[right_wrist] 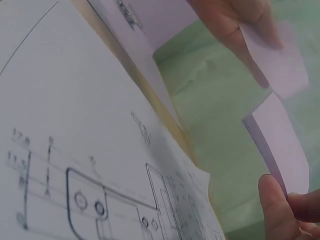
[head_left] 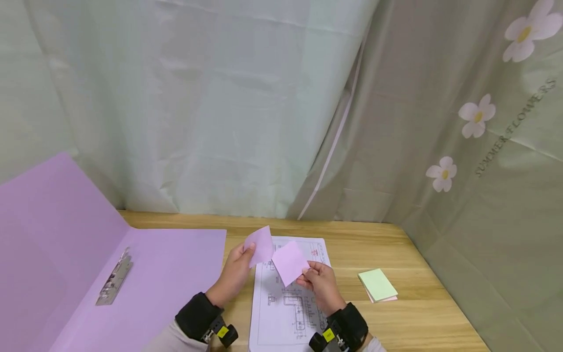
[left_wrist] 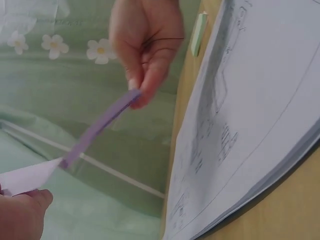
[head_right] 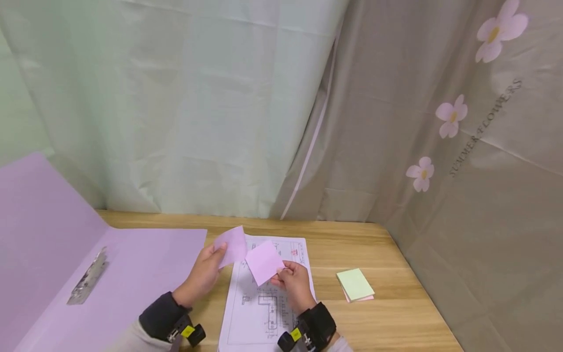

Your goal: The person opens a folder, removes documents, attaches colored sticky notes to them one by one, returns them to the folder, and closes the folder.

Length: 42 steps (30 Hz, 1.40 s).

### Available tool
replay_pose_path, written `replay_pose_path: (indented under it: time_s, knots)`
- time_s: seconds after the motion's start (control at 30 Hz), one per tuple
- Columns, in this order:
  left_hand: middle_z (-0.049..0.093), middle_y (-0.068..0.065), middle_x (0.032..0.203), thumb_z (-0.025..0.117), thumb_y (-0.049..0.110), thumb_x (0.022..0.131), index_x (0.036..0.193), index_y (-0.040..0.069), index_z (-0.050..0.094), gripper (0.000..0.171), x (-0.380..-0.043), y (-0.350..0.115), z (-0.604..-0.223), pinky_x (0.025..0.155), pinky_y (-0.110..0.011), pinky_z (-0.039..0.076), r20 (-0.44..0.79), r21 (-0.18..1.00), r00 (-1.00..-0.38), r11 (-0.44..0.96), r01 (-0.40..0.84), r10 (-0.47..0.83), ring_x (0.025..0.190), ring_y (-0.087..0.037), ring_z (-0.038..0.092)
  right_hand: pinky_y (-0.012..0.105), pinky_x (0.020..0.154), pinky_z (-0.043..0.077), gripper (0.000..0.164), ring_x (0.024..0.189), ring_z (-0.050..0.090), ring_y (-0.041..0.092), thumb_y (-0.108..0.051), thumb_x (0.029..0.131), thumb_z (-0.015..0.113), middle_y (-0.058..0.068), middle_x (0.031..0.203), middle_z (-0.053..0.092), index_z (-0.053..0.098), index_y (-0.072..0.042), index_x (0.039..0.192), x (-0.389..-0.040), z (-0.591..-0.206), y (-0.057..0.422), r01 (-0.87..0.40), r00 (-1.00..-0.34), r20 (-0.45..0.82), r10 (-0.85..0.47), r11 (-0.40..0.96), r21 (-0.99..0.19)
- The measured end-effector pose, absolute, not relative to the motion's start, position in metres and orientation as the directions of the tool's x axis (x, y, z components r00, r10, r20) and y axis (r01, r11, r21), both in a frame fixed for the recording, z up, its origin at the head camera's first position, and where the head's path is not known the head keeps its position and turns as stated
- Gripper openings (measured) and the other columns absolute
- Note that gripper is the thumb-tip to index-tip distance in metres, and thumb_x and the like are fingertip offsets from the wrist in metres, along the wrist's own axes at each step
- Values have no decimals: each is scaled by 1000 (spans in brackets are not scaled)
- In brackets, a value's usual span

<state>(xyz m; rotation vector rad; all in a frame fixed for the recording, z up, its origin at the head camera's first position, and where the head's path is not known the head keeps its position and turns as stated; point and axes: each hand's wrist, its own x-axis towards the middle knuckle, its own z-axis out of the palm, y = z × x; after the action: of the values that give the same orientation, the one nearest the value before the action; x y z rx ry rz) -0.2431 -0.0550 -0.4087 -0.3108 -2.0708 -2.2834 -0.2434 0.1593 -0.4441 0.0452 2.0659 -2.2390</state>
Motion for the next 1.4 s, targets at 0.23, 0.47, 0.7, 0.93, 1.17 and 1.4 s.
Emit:
replay_pose_path:
  time_s: [0.23,0.47,0.7,0.93,1.17,1.4]
  knots:
    - [50,-23,119,30,11,97,126,-9,40,37,-248,-62,-404,82,-13,42,172,979,-984,-118,166,44,96,-3,50,24,66,54,35,64,62,8,1,90,44,2,71,59,38,17,120,-248,-446,180,91,-995,-91,30,-1,-996]
    - [52,-21,121,32,11,97,125,-8,44,36,-249,-64,-413,92,-24,40,158,986,-983,-60,153,90,111,-17,47,27,67,54,33,67,63,12,0,89,47,4,73,61,43,15,118,-255,-443,201,98,-982,-94,161,18,-995]
    - [50,-20,125,35,11,96,126,-8,44,37,-249,-63,-421,98,-36,35,164,986,-979,-38,160,121,116,-22,43,24,66,54,34,65,62,11,3,87,48,4,72,59,41,19,117,-266,-444,228,80,-953,-88,291,-39,-996]
    - [52,-22,122,35,11,95,125,-9,44,37,-248,-61,-426,94,-37,39,151,989,-980,-18,150,128,111,-25,48,20,62,53,38,61,60,7,4,85,49,2,68,57,38,20,118,-272,-449,256,53,-913,-75,402,-64,-997]
    - [56,-20,117,36,10,95,122,-9,48,35,-248,-60,-432,92,-32,41,149,989,-980,-5,150,131,108,-21,50,19,65,53,41,62,59,5,5,86,47,-1,68,56,34,24,121,-270,-447,269,67,-910,-83,406,-52,-996]
    - [53,-20,121,36,13,95,124,-8,45,37,-246,-59,-433,98,-43,36,147,989,-977,1,149,153,114,-26,47,19,69,52,44,71,60,5,1,86,49,24,95,58,35,23,122,-271,-452,271,77,-898,-77,433,-18,-997]
